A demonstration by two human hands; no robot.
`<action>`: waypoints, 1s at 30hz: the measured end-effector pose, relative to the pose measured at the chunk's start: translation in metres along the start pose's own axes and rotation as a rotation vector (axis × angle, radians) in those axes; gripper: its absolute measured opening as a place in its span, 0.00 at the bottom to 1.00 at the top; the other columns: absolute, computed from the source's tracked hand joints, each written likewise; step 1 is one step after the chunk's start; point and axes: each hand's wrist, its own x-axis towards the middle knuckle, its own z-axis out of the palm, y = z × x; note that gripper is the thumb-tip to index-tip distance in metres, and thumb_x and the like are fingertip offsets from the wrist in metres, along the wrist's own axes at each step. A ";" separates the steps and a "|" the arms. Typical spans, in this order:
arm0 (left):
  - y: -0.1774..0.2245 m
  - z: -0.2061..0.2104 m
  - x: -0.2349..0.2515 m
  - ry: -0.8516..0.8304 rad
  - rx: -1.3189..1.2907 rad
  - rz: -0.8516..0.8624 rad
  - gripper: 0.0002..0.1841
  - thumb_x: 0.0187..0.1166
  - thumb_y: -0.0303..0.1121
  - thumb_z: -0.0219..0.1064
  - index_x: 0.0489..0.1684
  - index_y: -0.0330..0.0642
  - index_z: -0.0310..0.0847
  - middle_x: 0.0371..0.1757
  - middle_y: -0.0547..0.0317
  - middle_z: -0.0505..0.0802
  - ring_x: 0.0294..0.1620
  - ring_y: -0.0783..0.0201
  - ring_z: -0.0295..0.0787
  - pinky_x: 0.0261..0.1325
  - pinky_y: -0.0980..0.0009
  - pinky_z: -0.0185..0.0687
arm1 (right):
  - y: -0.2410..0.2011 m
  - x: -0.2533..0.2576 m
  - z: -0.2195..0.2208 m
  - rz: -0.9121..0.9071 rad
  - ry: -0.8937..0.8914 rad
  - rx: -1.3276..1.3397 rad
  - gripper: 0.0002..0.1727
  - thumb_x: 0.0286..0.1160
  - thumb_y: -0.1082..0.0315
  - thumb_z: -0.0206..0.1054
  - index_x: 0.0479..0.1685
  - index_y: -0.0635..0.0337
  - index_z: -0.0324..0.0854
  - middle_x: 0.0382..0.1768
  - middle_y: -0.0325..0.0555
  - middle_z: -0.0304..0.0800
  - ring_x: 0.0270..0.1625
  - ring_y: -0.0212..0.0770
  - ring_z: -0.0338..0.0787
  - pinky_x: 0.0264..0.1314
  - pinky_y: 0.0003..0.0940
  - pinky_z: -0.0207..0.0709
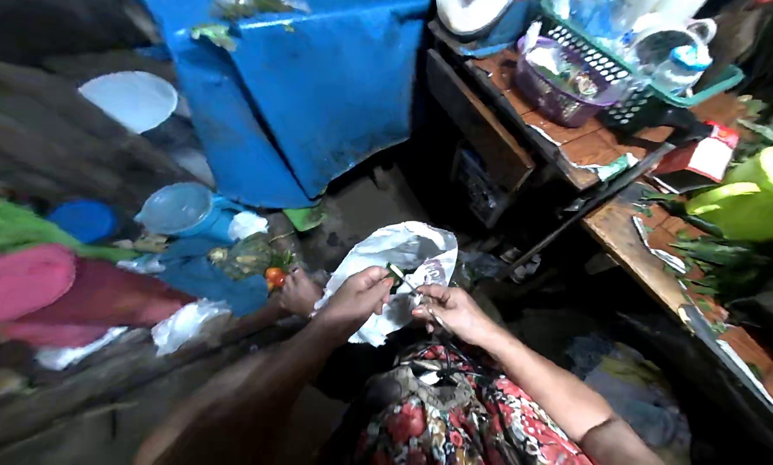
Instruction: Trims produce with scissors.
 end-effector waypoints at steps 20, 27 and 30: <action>-0.005 -0.001 0.000 -0.069 0.003 0.053 0.10 0.91 0.29 0.54 0.40 0.40 0.80 0.24 0.67 0.80 0.21 0.77 0.74 0.29 0.82 0.71 | 0.009 0.002 -0.002 -0.025 -0.042 0.036 0.21 0.82 0.63 0.68 0.65 0.68 0.80 0.33 0.37 0.88 0.27 0.26 0.85 0.33 0.23 0.83; -0.008 -0.002 0.002 -0.066 0.009 0.048 0.10 0.91 0.29 0.54 0.41 0.38 0.80 0.24 0.66 0.80 0.21 0.76 0.73 0.29 0.82 0.71 | 0.010 0.003 -0.003 -0.014 -0.028 -0.006 0.22 0.81 0.61 0.69 0.66 0.67 0.81 0.36 0.39 0.90 0.29 0.27 0.86 0.34 0.24 0.83; -0.010 -0.003 0.003 -0.060 0.000 0.061 0.10 0.91 0.28 0.54 0.40 0.39 0.80 0.23 0.66 0.80 0.21 0.76 0.73 0.29 0.82 0.71 | 0.011 0.004 -0.003 -0.010 -0.033 -0.011 0.23 0.81 0.61 0.70 0.67 0.67 0.81 0.37 0.39 0.90 0.29 0.26 0.85 0.33 0.23 0.82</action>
